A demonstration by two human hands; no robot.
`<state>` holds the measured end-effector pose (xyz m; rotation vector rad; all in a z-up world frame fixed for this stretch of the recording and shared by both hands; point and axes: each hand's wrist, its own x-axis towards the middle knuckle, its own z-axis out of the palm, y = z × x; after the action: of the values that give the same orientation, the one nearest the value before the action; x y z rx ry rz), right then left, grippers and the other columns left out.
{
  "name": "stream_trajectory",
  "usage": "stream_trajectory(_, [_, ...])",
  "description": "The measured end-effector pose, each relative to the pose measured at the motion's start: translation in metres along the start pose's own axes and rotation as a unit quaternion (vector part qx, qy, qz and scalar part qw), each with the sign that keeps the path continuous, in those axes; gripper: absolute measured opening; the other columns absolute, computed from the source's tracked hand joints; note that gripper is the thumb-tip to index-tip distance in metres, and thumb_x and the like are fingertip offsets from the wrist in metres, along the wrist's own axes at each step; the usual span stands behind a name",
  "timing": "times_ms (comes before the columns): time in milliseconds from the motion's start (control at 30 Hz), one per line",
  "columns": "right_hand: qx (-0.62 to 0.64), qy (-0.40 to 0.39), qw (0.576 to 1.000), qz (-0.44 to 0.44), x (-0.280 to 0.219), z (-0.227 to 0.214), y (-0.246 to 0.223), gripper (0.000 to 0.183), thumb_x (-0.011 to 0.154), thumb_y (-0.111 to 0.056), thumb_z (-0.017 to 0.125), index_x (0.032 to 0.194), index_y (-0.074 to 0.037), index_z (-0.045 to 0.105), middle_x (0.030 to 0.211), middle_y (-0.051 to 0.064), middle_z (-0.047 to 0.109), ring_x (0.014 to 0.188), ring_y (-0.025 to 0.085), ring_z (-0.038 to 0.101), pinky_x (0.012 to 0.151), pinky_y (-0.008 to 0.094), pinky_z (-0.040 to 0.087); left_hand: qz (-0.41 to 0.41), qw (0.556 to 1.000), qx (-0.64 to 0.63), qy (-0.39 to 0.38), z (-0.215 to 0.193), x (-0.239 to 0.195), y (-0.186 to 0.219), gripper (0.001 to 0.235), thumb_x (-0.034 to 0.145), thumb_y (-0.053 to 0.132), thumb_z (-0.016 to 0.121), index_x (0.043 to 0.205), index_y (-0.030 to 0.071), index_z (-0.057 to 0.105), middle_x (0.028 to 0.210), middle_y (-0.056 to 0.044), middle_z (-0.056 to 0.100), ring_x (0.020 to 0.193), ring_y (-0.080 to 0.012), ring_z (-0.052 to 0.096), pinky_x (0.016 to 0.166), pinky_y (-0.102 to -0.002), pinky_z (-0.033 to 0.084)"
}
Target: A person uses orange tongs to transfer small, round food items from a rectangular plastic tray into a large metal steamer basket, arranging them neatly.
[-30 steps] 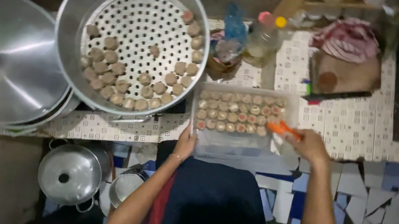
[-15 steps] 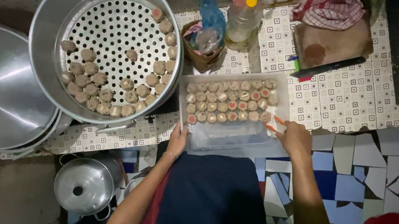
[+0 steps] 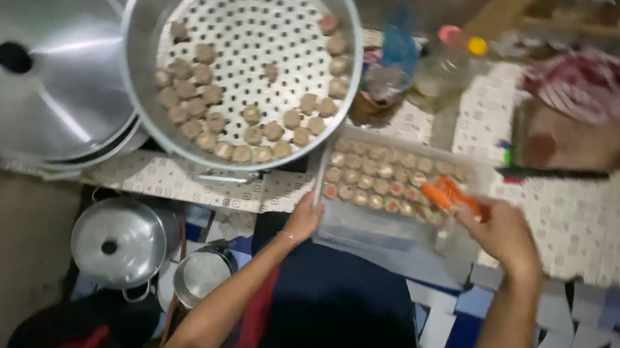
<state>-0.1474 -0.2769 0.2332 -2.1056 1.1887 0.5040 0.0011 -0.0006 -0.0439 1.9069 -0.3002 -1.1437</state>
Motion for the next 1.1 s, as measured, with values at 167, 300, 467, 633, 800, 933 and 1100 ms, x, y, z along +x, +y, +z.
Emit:
stream_trajectory(167, [-0.034, 0.009, 0.974, -0.224, 0.006, -0.03, -0.132, 0.048, 0.085, -0.032, 0.073, 0.122, -0.001, 0.071, 0.105, 0.029, 0.072, 0.102, 0.055, 0.063, 0.09, 0.062, 0.049, 0.024, 0.999, 0.012, -0.029, -0.01, -0.017, 0.038, 0.061, 0.101, 0.024, 0.044, 0.154, -0.003, 0.032, 0.157, -0.027, 0.033, 0.149, -0.0369, 0.029, 0.125, -0.047, 0.021])
stream_trajectory(300, [-0.155, -0.058, 0.932, -0.323, 0.05, -0.01, -0.215, 0.045, 0.086, -0.038, 0.066, 0.113, -0.003, 0.073, 0.097, 0.024, 0.075, 0.099, 0.051, 0.067, 0.089, 0.06, 0.051, 0.036, 0.998, 0.022, -0.049, -0.025, -0.039, 0.073, 0.059, 0.102, 0.019, 0.042, 0.155, -0.003, 0.029, 0.161, -0.026, 0.026, 0.151, -0.0362, 0.022, 0.126, -0.047, 0.018])
stream_trajectory(467, [-0.356, -0.025, 0.874, -0.33, 0.126, 0.064, -0.24, 0.038, 0.084, -0.037, 0.069, 0.1, -0.004, 0.079, 0.089, 0.022, 0.076, 0.09, 0.042, 0.074, 0.08, 0.05, 0.058, 0.021, 0.998, 0.04, -0.047, -0.005, -0.012, 0.031, 0.057, 0.103, 0.026, 0.041, 0.157, 0.008, 0.033, 0.163, -0.018, 0.028, 0.15, -0.0332, 0.026, 0.124, -0.048, 0.021])
stream_trajectory(633, [-0.406, 0.05, 0.834, -0.37, 0.205, 0.138, -0.218, 0.022, 0.079, -0.03, 0.072, 0.09, -0.013, 0.081, 0.078, 0.015, 0.074, 0.076, 0.037, 0.075, 0.065, 0.047, 0.059, 0.006, 0.999, 0.013, -0.042, -0.004, -0.013, 0.029, 0.056, 0.103, 0.029, 0.041, 0.157, 0.012, 0.036, 0.163, -0.02, 0.028, 0.149, -0.0377, 0.027, 0.121, -0.05, 0.025])
stream_trajectory(800, [-0.341, 0.025, 0.882, -0.326, 0.203, 0.129, -0.22, 0.035, 0.083, -0.044, 0.068, 0.084, -0.011, 0.08, 0.073, 0.016, 0.073, 0.072, 0.036, 0.074, 0.061, 0.048, 0.058, 0.019, 0.999, 0.046, -0.024, 0.008, 0.002, 0.007, 0.055, 0.101, 0.03, 0.046, 0.153, 0.015, 0.041, 0.157, -0.021, 0.038, 0.144, -0.0412, 0.036, 0.119, -0.054, 0.031])
stream_trajectory(933, [-0.329, -0.024, 0.911, -0.249, 0.202, 0.115, -0.231, 0.037, 0.082, -0.033, 0.071, 0.097, -0.001, 0.078, 0.087, 0.023, 0.074, 0.087, 0.039, 0.074, 0.072, 0.051, 0.058, 0.052, 0.997, 0.043, -0.035, -0.006, -0.014, 0.029, 0.056, 0.101, 0.025, 0.045, 0.154, 0.008, 0.038, 0.159, -0.024, 0.034, 0.148, -0.0393, 0.03, 0.122, -0.051, 0.025])
stream_trajectory(1100, [-0.203, -0.075, 0.952, -0.217, 0.186, 0.063, -0.236, 0.075, 0.082, -0.063, 0.062, 0.101, 0.007, 0.076, 0.103, 0.031, 0.072, 0.104, 0.048, 0.068, 0.088, 0.056, 0.053, 0.05, 0.997, -0.007, -0.058, -0.027, -0.037, 0.073, 0.057, 0.103, 0.017, 0.037, 0.157, 0.0, 0.029, 0.163, -0.026, 0.023, 0.152, -0.0376, 0.019, 0.125, -0.047, 0.014])
